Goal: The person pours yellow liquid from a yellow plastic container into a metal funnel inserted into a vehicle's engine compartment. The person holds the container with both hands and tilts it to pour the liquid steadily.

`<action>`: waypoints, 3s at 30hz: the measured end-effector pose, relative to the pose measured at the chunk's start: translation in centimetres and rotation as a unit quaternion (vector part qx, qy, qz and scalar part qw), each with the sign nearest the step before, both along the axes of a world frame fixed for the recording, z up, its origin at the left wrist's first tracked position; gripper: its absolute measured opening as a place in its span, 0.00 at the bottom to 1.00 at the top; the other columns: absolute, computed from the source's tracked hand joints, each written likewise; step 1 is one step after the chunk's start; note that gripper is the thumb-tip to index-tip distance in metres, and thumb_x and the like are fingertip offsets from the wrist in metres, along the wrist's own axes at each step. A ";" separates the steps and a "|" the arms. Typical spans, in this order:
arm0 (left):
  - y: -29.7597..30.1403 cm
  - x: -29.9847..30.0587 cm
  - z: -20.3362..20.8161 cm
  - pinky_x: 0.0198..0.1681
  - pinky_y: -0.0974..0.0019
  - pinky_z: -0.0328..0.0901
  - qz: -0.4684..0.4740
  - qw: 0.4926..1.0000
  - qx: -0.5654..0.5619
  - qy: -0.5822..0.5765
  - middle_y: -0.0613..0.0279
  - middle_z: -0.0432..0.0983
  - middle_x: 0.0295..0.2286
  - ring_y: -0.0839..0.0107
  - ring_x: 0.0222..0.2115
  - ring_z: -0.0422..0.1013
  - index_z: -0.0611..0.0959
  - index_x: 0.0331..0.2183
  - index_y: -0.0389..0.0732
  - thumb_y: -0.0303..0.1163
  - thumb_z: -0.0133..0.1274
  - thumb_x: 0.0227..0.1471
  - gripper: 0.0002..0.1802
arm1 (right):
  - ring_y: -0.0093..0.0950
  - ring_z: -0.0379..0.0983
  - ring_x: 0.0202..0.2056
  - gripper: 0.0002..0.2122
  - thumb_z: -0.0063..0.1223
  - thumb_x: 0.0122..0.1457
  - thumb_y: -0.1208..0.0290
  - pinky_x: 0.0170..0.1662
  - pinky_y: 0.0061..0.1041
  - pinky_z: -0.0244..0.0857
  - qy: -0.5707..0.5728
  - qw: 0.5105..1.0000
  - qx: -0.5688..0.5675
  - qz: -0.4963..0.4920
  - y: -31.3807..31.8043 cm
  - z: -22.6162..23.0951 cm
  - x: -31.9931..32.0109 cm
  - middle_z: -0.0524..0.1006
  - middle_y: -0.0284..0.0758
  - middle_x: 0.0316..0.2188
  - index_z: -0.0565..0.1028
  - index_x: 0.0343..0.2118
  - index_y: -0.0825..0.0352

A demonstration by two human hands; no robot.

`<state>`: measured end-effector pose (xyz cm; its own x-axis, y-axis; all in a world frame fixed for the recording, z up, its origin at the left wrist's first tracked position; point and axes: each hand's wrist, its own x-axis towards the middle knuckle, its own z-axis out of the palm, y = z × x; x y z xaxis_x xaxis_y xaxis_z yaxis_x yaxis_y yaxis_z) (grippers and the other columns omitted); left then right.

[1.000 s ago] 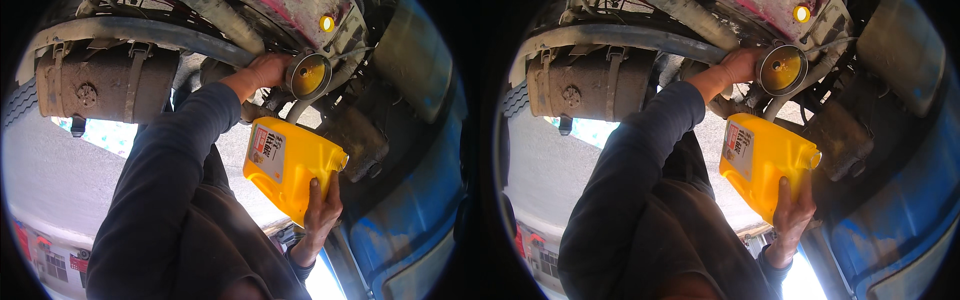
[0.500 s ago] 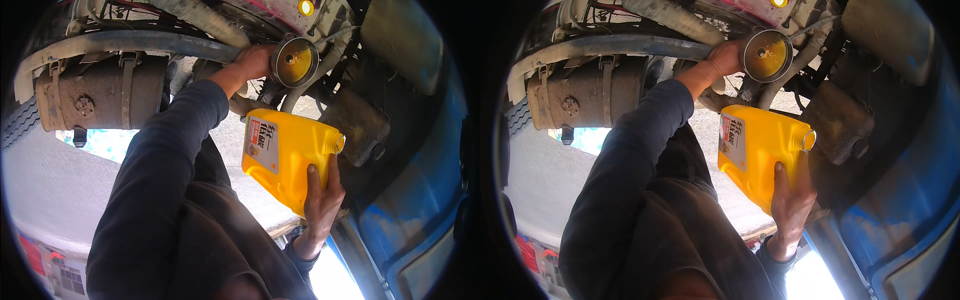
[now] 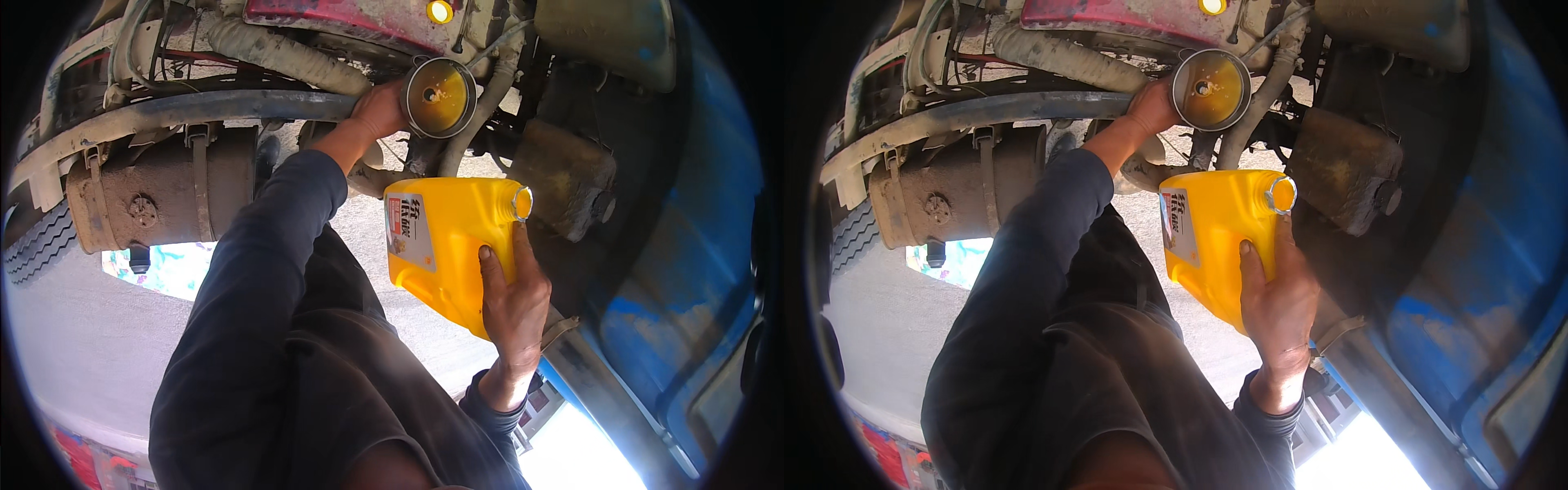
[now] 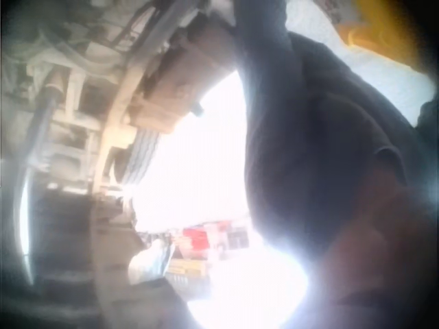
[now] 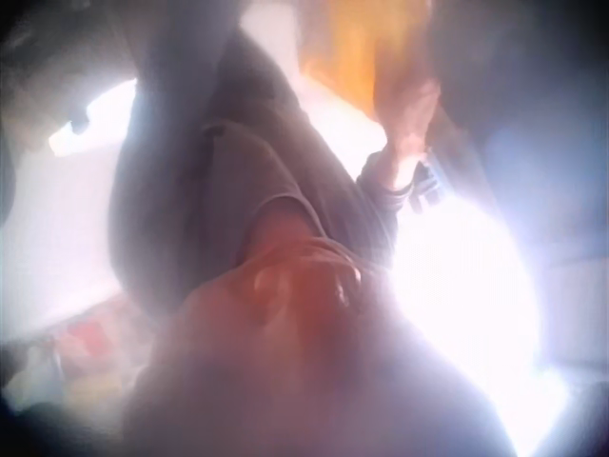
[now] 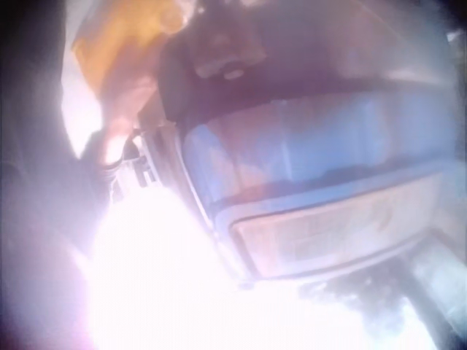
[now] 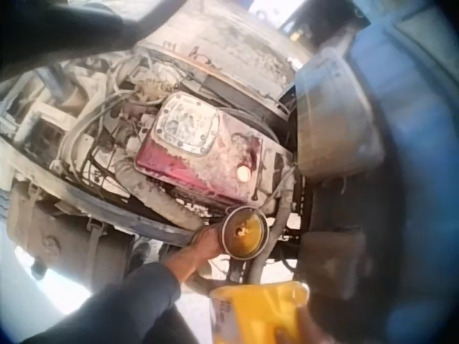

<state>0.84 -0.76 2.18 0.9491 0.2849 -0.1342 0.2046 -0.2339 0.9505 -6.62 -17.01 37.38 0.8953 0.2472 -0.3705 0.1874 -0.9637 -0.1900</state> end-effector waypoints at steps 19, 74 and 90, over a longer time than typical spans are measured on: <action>-0.8 0.1 -2.1 0.50 0.49 0.74 0.010 0.999 0.012 -0.030 0.48 0.83 0.45 0.44 0.47 0.77 0.84 0.48 0.47 0.45 0.64 0.52 0.22 | 0.38 0.85 0.46 0.26 0.56 0.68 0.68 0.51 0.33 0.76 0.012 0.999 -0.009 -0.046 0.4 -0.3 -0.1 0.84 0.50 0.46 0.69 0.66 0.74; -0.9 0.0 -2.3 0.46 0.49 0.75 0.022 0.997 0.011 -0.074 0.53 0.84 0.42 0.46 0.43 0.79 0.82 0.47 0.48 0.39 0.62 0.53 0.19 | 0.28 0.82 0.42 0.31 0.55 0.70 0.53 0.44 0.25 0.76 0.059 0.993 0.016 -0.099 0.9 -0.2 0.5 0.84 0.41 0.45 0.67 0.67 0.73; -0.9 0.1 -2.4 0.45 0.48 0.75 0.019 0.998 0.002 -0.065 0.52 0.84 0.41 0.45 0.43 0.78 0.82 0.47 0.47 0.39 0.62 0.54 0.19 | 0.29 0.83 0.41 0.32 0.54 0.70 0.51 0.44 0.25 0.77 0.058 0.994 0.015 -0.097 1.0 -0.2 0.6 0.85 0.41 0.43 0.67 0.68 0.72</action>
<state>0.91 -1.67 -0.20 0.9467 0.3219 -0.0088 0.0876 -0.2313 0.9689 -5.98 -16.04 37.13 0.8787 0.0867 -0.4694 -0.0256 -0.9734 -0.2278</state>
